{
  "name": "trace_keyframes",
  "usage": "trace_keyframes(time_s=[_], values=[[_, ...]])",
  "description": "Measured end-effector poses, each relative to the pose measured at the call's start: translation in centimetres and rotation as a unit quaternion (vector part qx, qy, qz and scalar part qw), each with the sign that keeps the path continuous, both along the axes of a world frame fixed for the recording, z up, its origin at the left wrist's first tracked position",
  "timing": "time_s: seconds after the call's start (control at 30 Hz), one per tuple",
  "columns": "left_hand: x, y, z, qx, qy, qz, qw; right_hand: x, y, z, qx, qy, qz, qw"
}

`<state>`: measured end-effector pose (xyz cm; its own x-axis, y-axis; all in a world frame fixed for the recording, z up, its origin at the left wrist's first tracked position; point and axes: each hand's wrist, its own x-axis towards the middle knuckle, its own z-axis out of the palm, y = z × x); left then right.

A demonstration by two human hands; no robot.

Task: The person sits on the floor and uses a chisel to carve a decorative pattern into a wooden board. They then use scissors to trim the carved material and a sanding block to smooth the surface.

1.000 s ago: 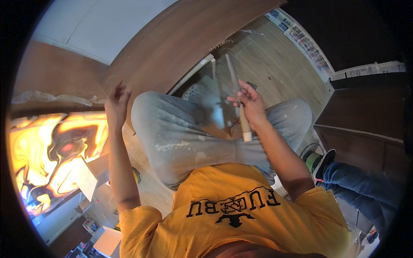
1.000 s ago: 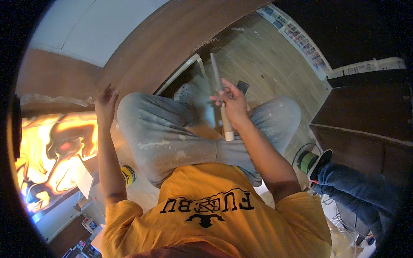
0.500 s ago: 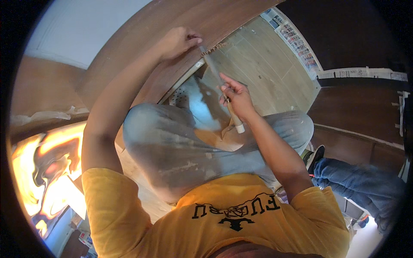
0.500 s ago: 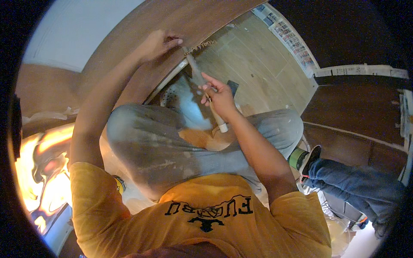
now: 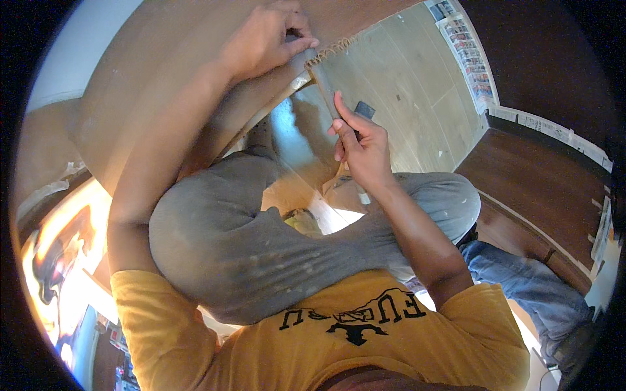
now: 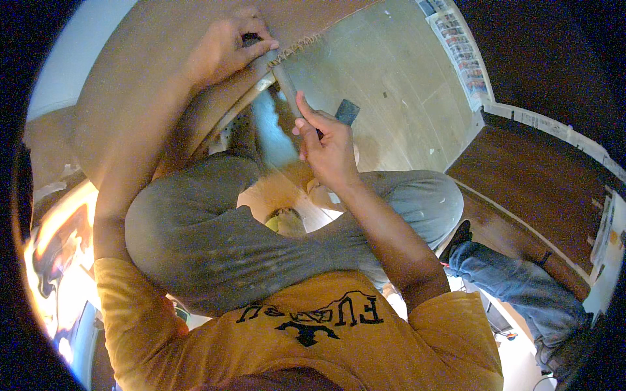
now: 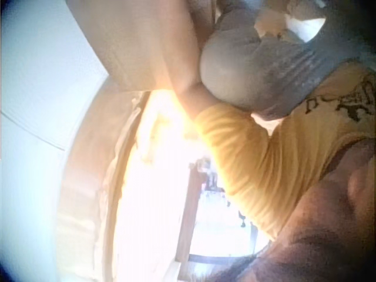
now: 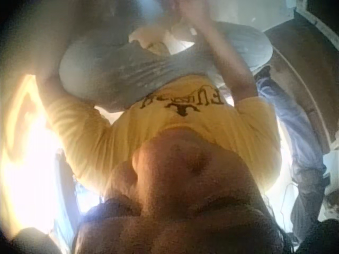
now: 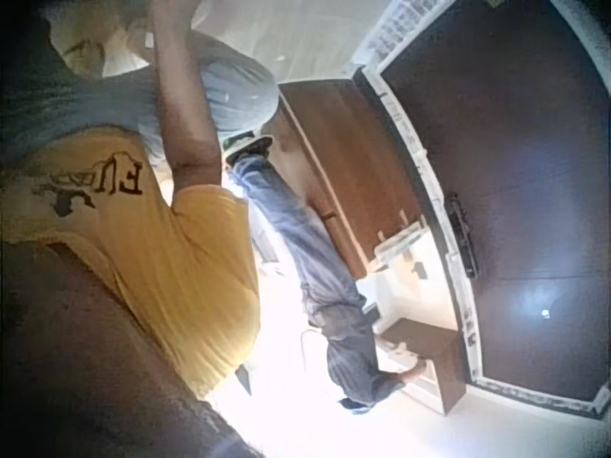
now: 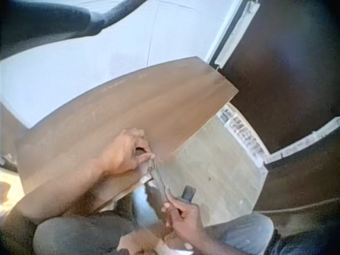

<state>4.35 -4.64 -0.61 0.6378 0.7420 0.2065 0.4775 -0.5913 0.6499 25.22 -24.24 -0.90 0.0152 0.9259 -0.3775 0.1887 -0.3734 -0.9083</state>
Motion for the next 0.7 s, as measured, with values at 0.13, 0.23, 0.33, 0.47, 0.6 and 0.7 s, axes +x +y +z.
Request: trace_keyframes(time_s=[0.13, 0.23, 0.33, 0.47, 0.6, 0.7], values=[[0.1, -0.2, 1.3, -0.012, -0.023, 0.007, 1.000, -0.1, 0.2, -0.1, 0.006, -0.012, 0.004, 1.000], [0.2, -0.2, 1.0, -0.009, -0.032, 0.011, 0.999, -0.1, 0.3, -0.1, 0.030, -0.011, 0.008, 0.999], [0.1, -0.2, 1.4, 0.000, -0.028, 0.003, 1.000, -0.3, 0.4, 0.0, 0.022, -0.001, -0.002, 1.000], [-0.2, 0.4, 1.5, -0.075, -0.039, 0.092, 0.992, -1.0, 2.7, 0.0, 0.043, -0.045, 0.019, 0.998], [-1.0, 1.8, 1.3, -0.045, -0.039, 0.121, 0.991, -1.9, 5.3, -0.6, 0.061, -0.053, 0.028, 0.996], [-1.2, 2.1, 1.3, -0.010, -0.039, 0.136, 0.990, -2.3, 6.3, -0.2, 0.049, -0.053, 0.023, 0.997]])
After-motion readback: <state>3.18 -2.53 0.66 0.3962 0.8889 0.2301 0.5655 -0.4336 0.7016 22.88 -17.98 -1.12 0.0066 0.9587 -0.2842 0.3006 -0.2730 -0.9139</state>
